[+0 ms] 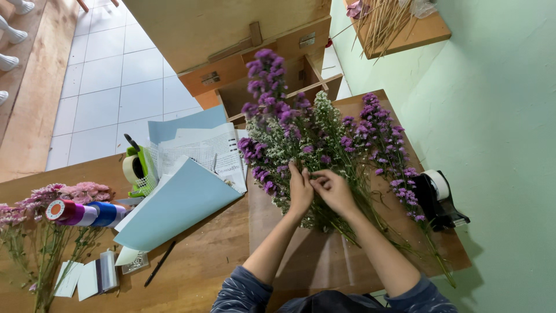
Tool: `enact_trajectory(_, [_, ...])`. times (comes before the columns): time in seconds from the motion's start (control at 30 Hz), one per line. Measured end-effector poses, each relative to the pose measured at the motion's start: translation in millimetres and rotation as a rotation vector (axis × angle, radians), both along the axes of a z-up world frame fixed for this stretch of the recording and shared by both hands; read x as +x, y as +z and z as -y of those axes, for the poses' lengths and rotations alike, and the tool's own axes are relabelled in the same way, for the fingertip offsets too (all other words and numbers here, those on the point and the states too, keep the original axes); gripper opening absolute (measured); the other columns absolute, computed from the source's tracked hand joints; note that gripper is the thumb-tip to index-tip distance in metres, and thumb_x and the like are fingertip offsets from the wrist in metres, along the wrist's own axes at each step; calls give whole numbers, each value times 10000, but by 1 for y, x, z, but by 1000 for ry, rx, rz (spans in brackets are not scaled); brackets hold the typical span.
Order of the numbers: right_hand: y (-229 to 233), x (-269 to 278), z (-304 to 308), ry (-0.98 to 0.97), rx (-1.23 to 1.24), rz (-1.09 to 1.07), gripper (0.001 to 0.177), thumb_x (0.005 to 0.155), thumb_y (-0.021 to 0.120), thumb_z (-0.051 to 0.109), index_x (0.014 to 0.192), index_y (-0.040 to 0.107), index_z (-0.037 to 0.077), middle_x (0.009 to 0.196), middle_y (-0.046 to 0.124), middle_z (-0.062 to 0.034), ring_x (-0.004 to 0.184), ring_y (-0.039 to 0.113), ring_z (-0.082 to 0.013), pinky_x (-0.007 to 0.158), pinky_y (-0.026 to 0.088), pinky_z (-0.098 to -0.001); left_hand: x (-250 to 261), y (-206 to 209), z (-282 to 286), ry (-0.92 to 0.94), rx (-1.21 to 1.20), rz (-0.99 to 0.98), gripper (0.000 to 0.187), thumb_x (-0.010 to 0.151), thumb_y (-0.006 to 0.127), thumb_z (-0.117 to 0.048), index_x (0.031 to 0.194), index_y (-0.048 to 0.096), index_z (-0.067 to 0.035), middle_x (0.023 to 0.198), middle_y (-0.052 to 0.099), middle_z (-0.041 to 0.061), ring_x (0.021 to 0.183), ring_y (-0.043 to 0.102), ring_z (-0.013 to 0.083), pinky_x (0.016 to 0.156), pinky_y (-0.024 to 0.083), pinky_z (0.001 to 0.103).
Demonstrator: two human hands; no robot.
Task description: The person arranges purple and white flowers into a bouquet on a wooden table. They repeatedly pick up, position, and adjust the stems to form a cohesive bunch.
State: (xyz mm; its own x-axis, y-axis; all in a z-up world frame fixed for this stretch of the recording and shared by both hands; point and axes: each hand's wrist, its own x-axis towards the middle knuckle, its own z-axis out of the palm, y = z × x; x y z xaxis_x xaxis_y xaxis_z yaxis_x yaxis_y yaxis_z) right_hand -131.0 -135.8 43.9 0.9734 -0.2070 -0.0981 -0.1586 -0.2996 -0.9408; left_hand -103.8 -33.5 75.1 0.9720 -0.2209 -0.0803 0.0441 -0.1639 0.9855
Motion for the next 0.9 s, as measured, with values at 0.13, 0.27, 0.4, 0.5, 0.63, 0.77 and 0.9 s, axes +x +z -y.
enact_trajectory(0.13, [0, 2, -6, 13, 86, -30, 159, 770, 584, 65, 925, 598, 35, 742, 625, -117, 583, 577, -121, 512, 448, -231, 0, -12, -4, 29, -90, 38, 292, 919, 223, -135, 1180, 243, -7, 1134, 385, 301, 1099, 354, 464, 885, 305, 539])
enact_trajectory(0.27, [-4, -4, -17, 47, 259, 50, 282, 692, 539, -75, 951, 580, 27, 763, 598, -106, 693, 551, -133, 653, 462, -261, -2, 16, -12, -5, -127, -25, 403, 934, 174, -224, 1266, 151, 3, 1225, 274, 323, 1180, 230, 468, 959, 193, 550])
enact_trajectory(0.4, [9, -12, -22, 63, 335, 4, 476, 609, 536, -125, 1064, 521, 15, 866, 578, -115, 792, 550, -160, 736, 465, -303, -1, 21, -17, -49, -140, -24, 438, 938, 191, -217, 1285, 68, 21, 1221, 220, 350, 1179, 203, 491, 956, 178, 582])
enact_trajectory(0.5, [-8, -14, -16, 59, 368, -39, 303, 691, 597, -69, 974, 569, 34, 817, 593, -101, 755, 577, -152, 682, 486, -300, 7, -5, -11, -26, -303, 3, 388, 939, 278, -248, 1221, 144, -16, 946, 422, 122, 860, 418, 186, 800, 357, 377])
enact_trajectory(0.63, [-25, -11, -4, 55, 374, -17, 242, 733, 561, -50, 957, 535, 37, 822, 556, -53, 760, 548, -120, 691, 479, -265, 25, -39, -7, 37, -662, -140, 422, 919, 140, -424, 1099, 303, -79, 918, 449, 57, 812, 469, 147, 661, 390, 243])
enact_trajectory(0.77, [-23, -12, 7, 130, 403, -31, 216, 778, 532, -36, 979, 482, 24, 880, 537, -84, 805, 535, -148, 708, 484, -299, 26, -19, -19, -72, -689, -172, 320, 938, 236, -275, 1120, 335, -31, 971, 440, 123, 921, 465, 210, 769, 437, 363])
enact_trajectory(0.9, [-14, -12, 14, 160, 413, -89, 208, 781, 523, -46, 973, 479, 23, 861, 527, -75, 784, 520, -129, 691, 487, -284, 25, -4, -24, -114, -686, -262, 313, 917, 316, -136, 1190, 374, 6, 1048, 429, 179, 1009, 476, 285, 847, 464, 478])
